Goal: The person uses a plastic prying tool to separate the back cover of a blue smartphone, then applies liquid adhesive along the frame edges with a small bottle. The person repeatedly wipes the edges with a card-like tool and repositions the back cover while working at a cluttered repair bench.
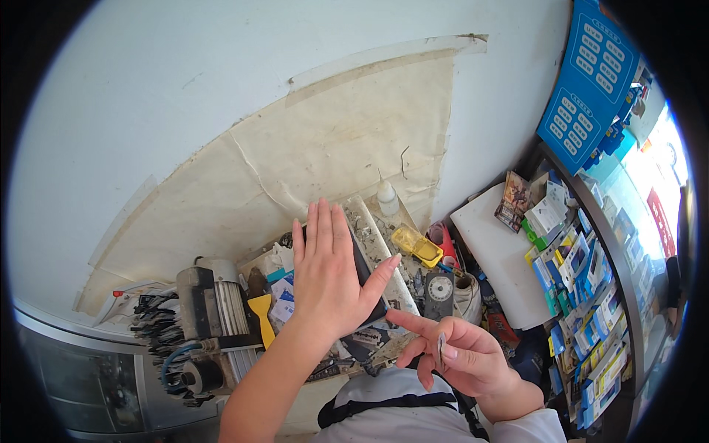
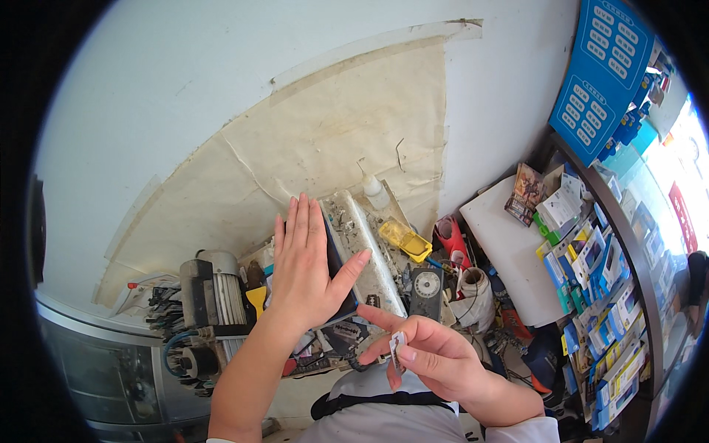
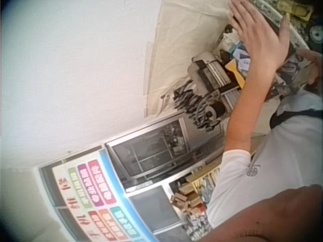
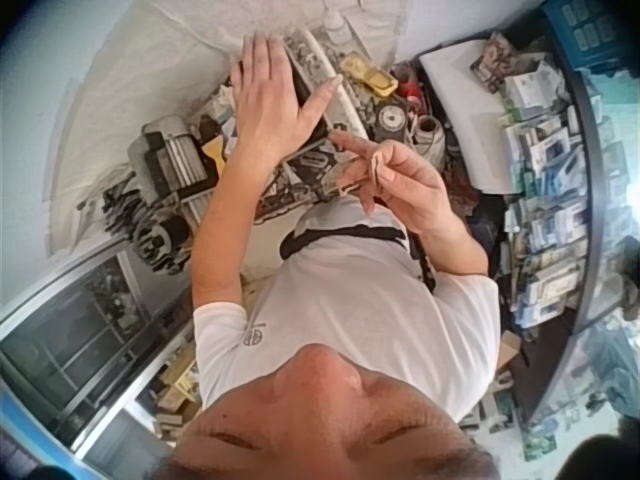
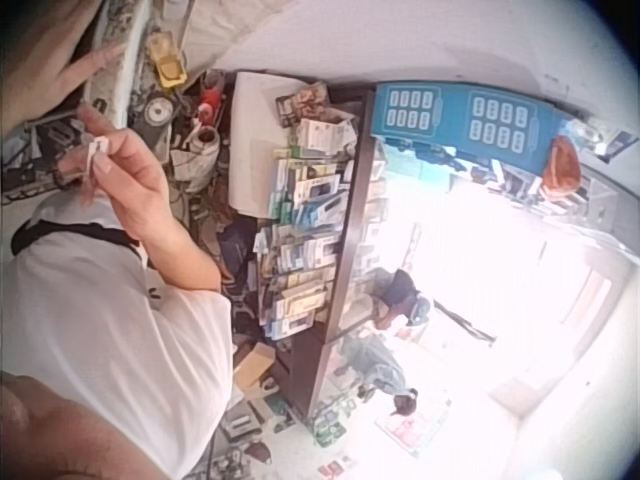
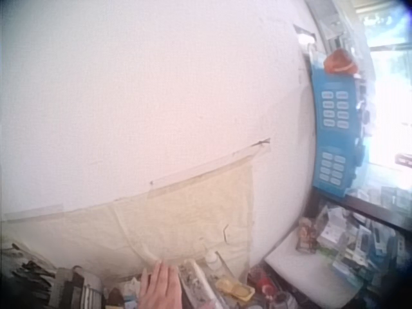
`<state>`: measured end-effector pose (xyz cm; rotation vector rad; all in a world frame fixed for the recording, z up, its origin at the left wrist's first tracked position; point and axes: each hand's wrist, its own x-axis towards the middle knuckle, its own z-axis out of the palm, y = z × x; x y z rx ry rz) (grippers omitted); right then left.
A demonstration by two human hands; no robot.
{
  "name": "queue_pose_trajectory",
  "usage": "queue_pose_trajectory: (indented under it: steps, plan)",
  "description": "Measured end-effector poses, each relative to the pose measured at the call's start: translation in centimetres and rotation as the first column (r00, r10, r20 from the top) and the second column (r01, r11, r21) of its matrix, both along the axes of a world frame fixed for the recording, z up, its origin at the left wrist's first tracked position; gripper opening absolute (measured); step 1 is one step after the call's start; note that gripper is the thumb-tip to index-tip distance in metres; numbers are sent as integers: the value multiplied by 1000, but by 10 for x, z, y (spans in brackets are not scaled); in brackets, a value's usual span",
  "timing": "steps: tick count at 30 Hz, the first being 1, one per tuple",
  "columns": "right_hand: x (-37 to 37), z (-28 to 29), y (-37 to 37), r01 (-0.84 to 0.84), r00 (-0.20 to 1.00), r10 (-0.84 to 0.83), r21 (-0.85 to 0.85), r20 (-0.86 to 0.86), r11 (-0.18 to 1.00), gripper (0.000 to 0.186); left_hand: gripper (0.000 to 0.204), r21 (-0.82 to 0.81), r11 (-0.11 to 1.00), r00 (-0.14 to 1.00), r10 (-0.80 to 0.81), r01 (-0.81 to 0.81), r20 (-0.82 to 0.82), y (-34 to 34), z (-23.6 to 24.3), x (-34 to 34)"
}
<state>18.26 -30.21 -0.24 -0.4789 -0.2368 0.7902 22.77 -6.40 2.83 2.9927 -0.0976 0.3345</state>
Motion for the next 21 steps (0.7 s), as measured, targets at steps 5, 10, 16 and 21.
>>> queue_pose_trajectory:
  steps: [5, 10, 16, 21]
  plan:
    - [0, 0, 0, -1, 1000, 1, -13, 1, 1000, 11, 103, -1, 1000, 1000, -1, 1, -2, 0, 0, 0]
    - [0, 0, -1, -3, 1000, 2, -15, -4, 1000, 11, 103, 3, 1000, 1000, 1, -1, -4, 0, 0, 0]
    - [0, 0, 0, -1, 1000, 1, -19, -3, 1000, 11, 102, -7, 1000, 999, -12, 12, 32, 0, -2, 0]
    - [0, -3, -2, -8, 1000, 8, -25, -4, 1000, 11, 100, -12, 1000, 999, -19, 20, 49, 1, -3, 1]
